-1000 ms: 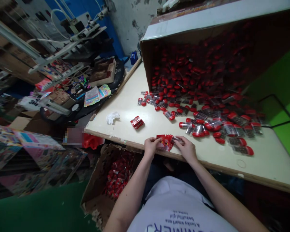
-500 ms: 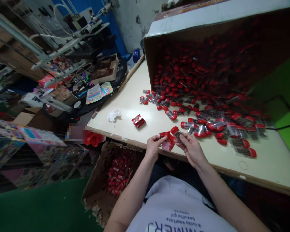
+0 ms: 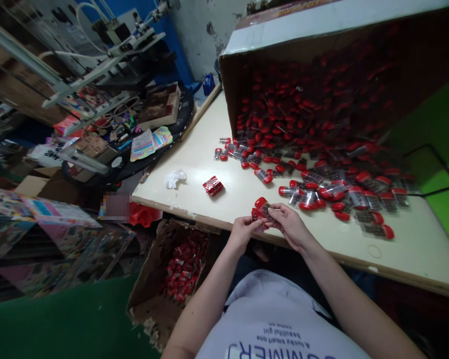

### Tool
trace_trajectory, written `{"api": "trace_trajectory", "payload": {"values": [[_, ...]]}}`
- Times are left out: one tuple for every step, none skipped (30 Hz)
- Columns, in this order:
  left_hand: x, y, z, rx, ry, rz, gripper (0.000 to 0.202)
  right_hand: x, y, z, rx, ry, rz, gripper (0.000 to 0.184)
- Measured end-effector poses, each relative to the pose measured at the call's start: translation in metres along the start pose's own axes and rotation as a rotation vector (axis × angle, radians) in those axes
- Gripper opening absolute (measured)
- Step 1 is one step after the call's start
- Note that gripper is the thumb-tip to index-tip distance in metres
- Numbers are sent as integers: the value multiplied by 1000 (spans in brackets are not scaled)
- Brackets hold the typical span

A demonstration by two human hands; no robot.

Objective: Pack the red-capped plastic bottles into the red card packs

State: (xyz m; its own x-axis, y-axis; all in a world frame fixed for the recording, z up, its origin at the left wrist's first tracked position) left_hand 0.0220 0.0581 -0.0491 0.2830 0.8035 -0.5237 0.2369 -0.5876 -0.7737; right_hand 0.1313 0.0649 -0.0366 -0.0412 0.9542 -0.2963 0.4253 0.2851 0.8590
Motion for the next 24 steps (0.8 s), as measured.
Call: {"api": "trace_trajectory", "payload": {"values": [[1,0,3,-1,-31,0,29,1,2,1,4,-10,12,27],[2,0,9,-13,-77,-2,27,1,4,3,6,-28,35,27],[3,-1,14,-40,-126,-2,25,1,8,7,0,-54,67,28],[4,-1,20,-85,-170,3,24,0,13,12,-13,-86,106,29],[5,-2,25,-143,-204,13,24,-2,17,16,-38,-118,145,29],[7,-2,28,-207,-226,28,24,-5,22,21,-72,-149,181,30],[7,-3,31,-272,-239,44,25,-10,25,24,-114,-172,209,30],[8,-4,32,-331,-246,58,25,-14,26,26,-159,-183,228,31],[9,-6,33,-385,-254,69,26,-19,27,27,-207,-185,241,31],[9,-7,33,-436,-267,77,26,-24,26,26,-254,-179,248,31],[9,-7,34,-483,-282,84,26,-28,25,24,-303,-166,255,31],[9,-7,34,-529,-296,92,25,-31,23,21,-350,-153,266,31],[9,-6,33,-569,-306,103,24,-34,21,19,-394,-144,281,31],[9,-4,31,-601,-311,114,23,-37,20,16,-431,-142,299,30],[9,-2,29,-624,-310,124,22,-38,20,15,-460,-148,317,30],[10,-1,27,-639,-304,130,22,-39,19,14,-479,-161,333,30],[10,0,25,-649,-297,134,22,-40,20,14,-491,-178,346,30],[10,1,24,-653,-290,136,22,-40,20,14,-495,-197,353,31],[10,2,22,-655,-284,140,22,-39,21,14,-494,-216,357,32],[9,3,21,-655,-281,148,22,-39,22,15,-489,-235,361,32],[9,3,20,-652,-276,155,22,-39,23,16,-482,-254,364,33],[8,3,19,-646,-274,164,23,-39,24,17,-473,-270,364,34],[7,4,18,-637,-273,172,23,-39,25,17,-463,-285,362,34],[6,4,17,-625,-274,178,24,-39,24,18,-453,-296,357,35]]}}
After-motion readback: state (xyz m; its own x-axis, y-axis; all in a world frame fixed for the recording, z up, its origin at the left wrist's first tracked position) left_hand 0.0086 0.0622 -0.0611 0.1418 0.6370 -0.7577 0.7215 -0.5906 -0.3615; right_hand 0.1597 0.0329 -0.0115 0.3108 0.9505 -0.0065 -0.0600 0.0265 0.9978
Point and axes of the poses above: each hand's wrist, its own x-axis towards the middle knuckle, its own z-axis out of the back of the hand, y = z × x, the point moved 10 cm from there along x, towards the middle knuckle, and after that the axes turned 6 degrees about z, right-handed, at the moved point
